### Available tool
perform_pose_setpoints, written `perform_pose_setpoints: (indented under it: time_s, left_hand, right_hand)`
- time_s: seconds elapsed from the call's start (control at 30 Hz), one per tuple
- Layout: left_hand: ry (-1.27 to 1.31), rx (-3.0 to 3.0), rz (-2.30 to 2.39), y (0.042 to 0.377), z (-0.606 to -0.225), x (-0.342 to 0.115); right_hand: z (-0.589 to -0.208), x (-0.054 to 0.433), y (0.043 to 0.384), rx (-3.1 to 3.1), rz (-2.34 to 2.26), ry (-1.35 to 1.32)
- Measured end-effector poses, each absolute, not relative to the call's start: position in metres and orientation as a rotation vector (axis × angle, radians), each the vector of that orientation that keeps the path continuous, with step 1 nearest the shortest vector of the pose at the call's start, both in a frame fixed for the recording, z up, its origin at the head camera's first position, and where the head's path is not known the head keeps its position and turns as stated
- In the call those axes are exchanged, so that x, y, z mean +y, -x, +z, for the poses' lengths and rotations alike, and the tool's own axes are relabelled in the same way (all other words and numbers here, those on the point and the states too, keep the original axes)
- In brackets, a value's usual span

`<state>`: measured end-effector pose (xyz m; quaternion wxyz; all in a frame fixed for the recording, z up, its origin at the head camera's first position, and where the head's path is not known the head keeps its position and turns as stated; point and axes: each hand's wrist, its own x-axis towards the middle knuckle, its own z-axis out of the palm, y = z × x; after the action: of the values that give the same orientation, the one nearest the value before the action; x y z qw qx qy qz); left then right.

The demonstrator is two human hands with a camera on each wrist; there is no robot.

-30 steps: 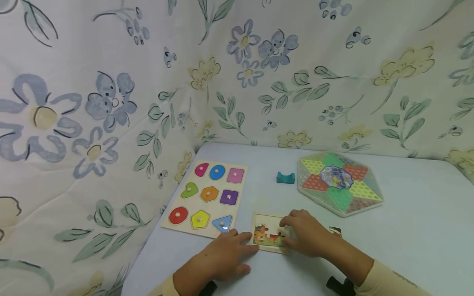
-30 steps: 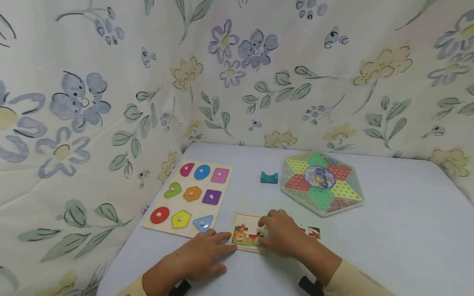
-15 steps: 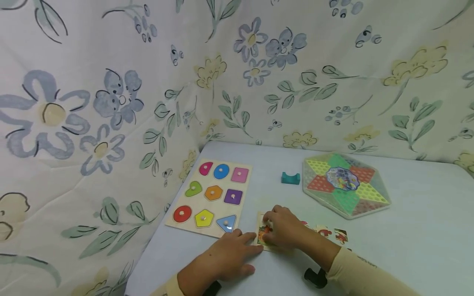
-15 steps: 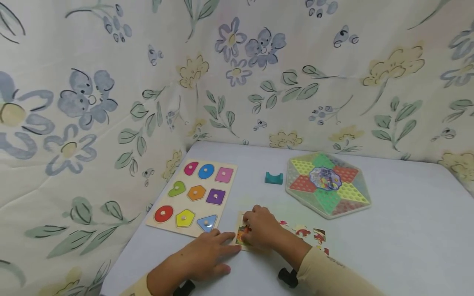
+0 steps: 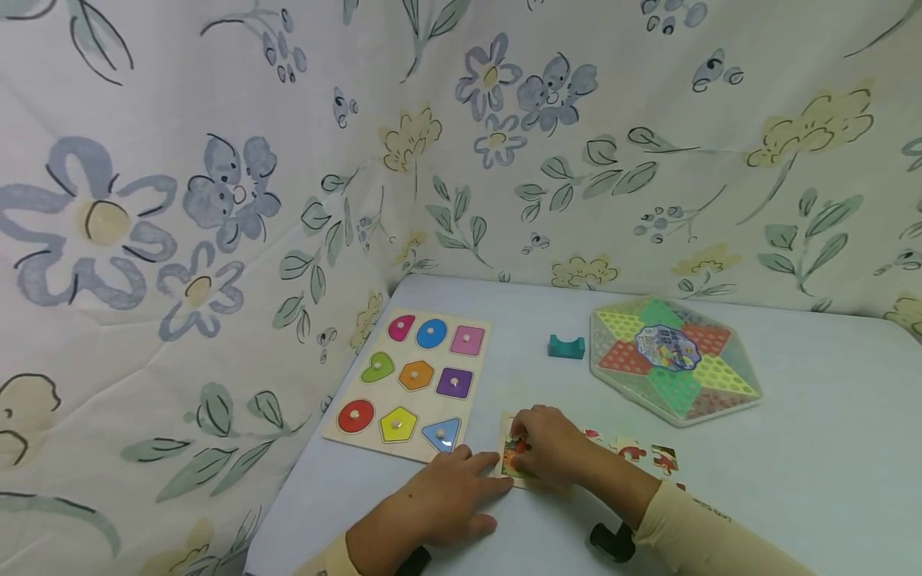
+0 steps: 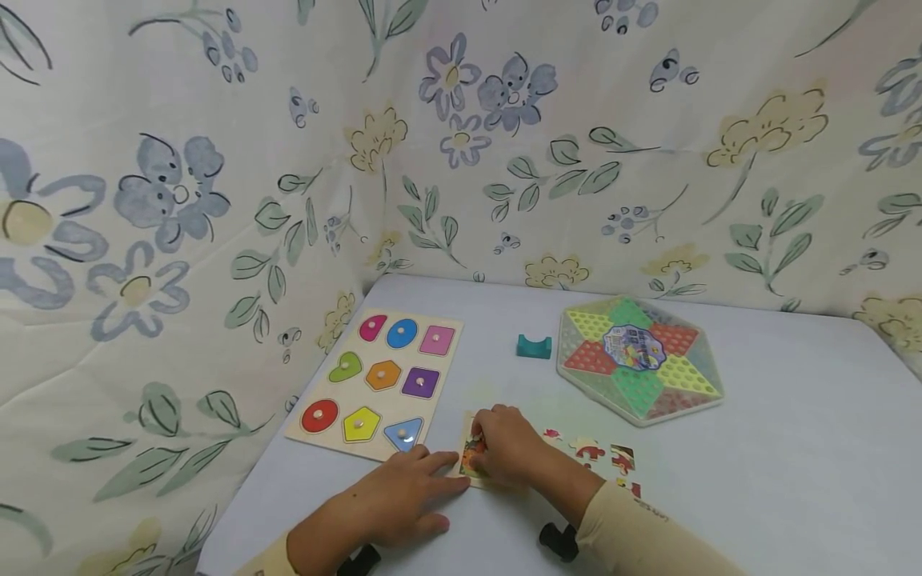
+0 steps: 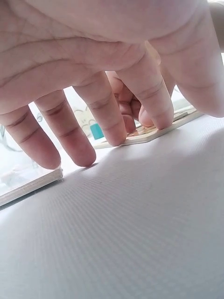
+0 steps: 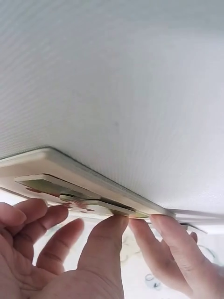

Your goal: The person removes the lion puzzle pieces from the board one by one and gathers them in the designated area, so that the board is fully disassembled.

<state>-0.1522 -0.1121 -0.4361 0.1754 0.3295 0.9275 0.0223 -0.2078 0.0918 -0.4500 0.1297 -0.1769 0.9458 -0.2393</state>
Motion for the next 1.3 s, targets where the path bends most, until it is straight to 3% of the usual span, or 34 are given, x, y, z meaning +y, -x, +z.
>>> perform_pose_setpoints:
  time_s: [0.77, 1.3]
  left_hand:
    - [-0.911, 2.633, 0.047, 0.153, -0.438, -0.111]
    - [-0.934, 2.643, 0.041, 0.15, -0.434, -0.109]
  right_hand:
    - [-0.438, 0.1, 0.209, 2.744, -0.869, 0.56]
    - [-0.417, 0.176, 0.196, 2.719, -0.835, 0.466]
